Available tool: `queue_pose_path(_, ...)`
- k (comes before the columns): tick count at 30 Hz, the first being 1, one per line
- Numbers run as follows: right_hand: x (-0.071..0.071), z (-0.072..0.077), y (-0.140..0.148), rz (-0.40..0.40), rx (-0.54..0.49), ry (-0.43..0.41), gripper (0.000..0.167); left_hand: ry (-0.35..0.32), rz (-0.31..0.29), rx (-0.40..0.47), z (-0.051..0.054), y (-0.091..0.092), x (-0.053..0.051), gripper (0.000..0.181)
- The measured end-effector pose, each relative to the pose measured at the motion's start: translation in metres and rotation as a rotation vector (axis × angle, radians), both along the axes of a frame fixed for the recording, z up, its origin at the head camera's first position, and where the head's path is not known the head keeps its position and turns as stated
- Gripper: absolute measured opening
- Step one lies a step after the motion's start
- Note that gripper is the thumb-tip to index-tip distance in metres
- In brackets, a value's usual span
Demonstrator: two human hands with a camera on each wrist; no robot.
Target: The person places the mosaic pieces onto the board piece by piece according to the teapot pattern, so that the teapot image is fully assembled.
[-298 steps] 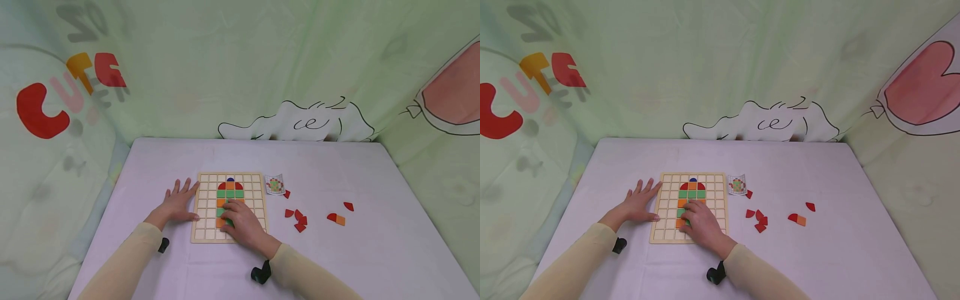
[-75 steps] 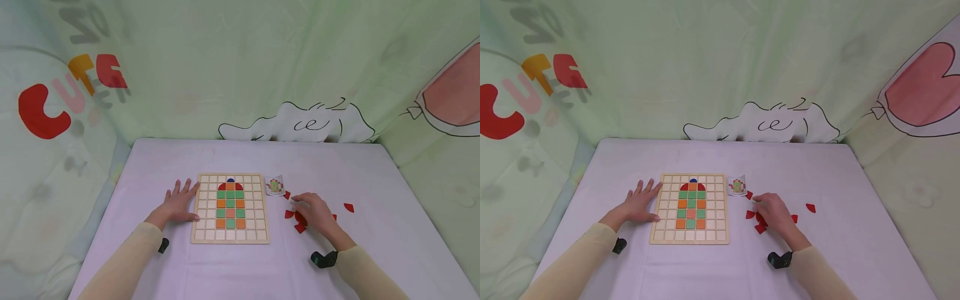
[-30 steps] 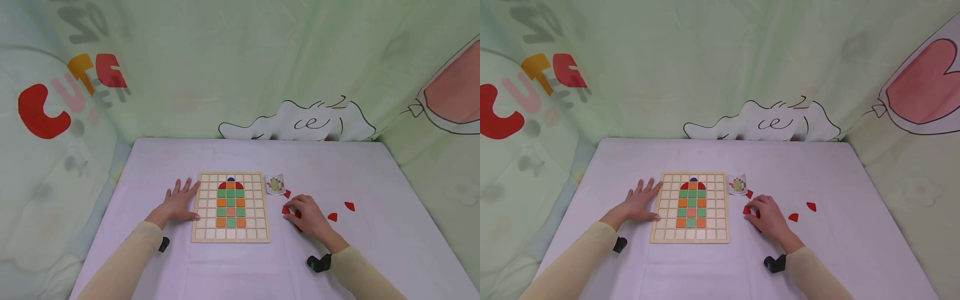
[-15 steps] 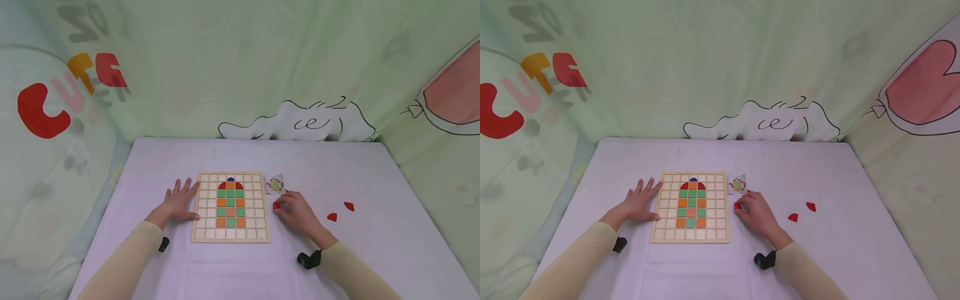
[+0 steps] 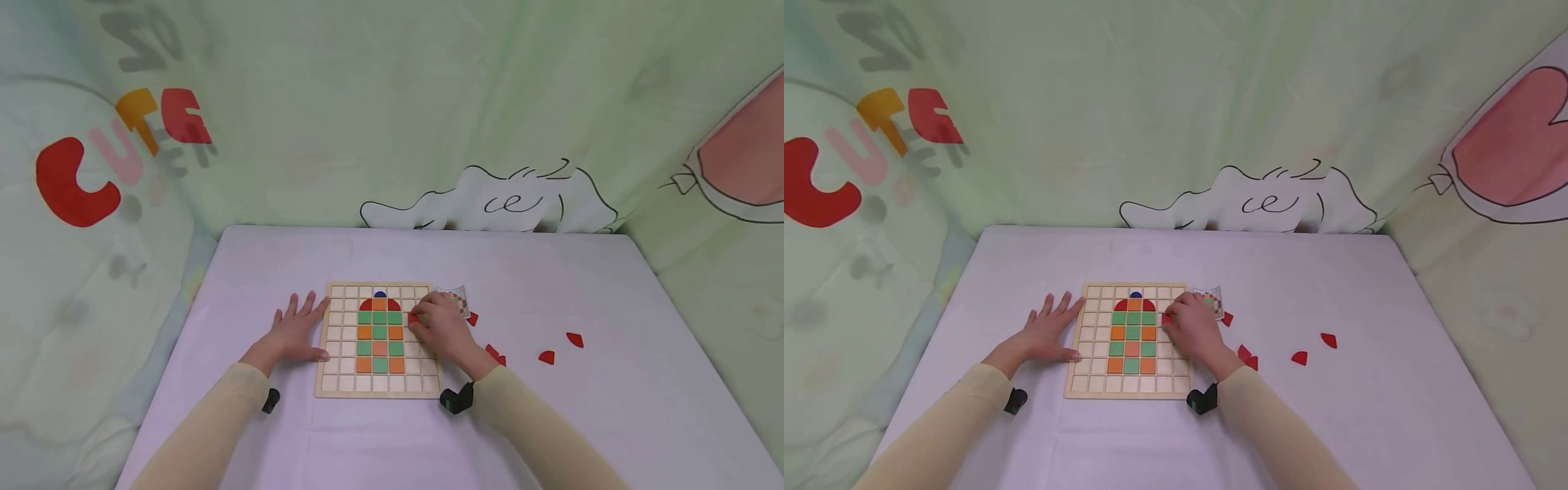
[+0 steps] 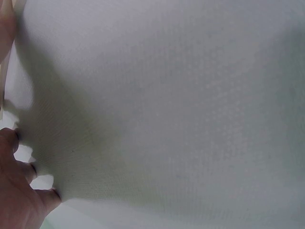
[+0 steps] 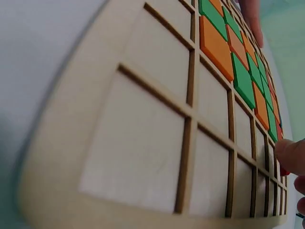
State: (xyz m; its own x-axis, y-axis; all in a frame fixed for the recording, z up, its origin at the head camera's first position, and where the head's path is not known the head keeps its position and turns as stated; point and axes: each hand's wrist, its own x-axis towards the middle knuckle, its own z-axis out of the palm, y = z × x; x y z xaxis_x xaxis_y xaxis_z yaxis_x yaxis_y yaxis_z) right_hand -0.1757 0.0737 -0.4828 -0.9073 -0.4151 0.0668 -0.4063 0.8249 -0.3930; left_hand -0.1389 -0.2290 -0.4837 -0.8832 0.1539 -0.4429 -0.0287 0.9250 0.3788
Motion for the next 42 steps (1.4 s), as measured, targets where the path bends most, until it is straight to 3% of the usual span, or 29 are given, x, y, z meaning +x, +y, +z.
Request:
queue_pose_path(18, -0.010, -0.004, -0.007, 0.003, 0.010, -0.077, 0.024, -0.003, 0.018, 0.000, 0.001, 0.001, 0.002, 0.112)
queue_pose_path(33, -0.009, -0.009, -0.005, 0.007, -0.020, -0.034, 0.019, -0.007, 0.019, 0.017, 0.004, 0.002, 0.002, 0.114)
queue_pose_path(38, -0.007, -0.001, 0.007, -0.047, -0.090, -0.078, 0.019, -0.007, 0.016, 0.016, 0.005, 0.001, 0.003, 0.113)
queue_pose_path(42, -0.004, 0.006, 0.032, -0.096, -0.134, -0.069, 0.020, -0.011, 0.016, 0.012, 0.006, 0.002, 0.003, 0.113)
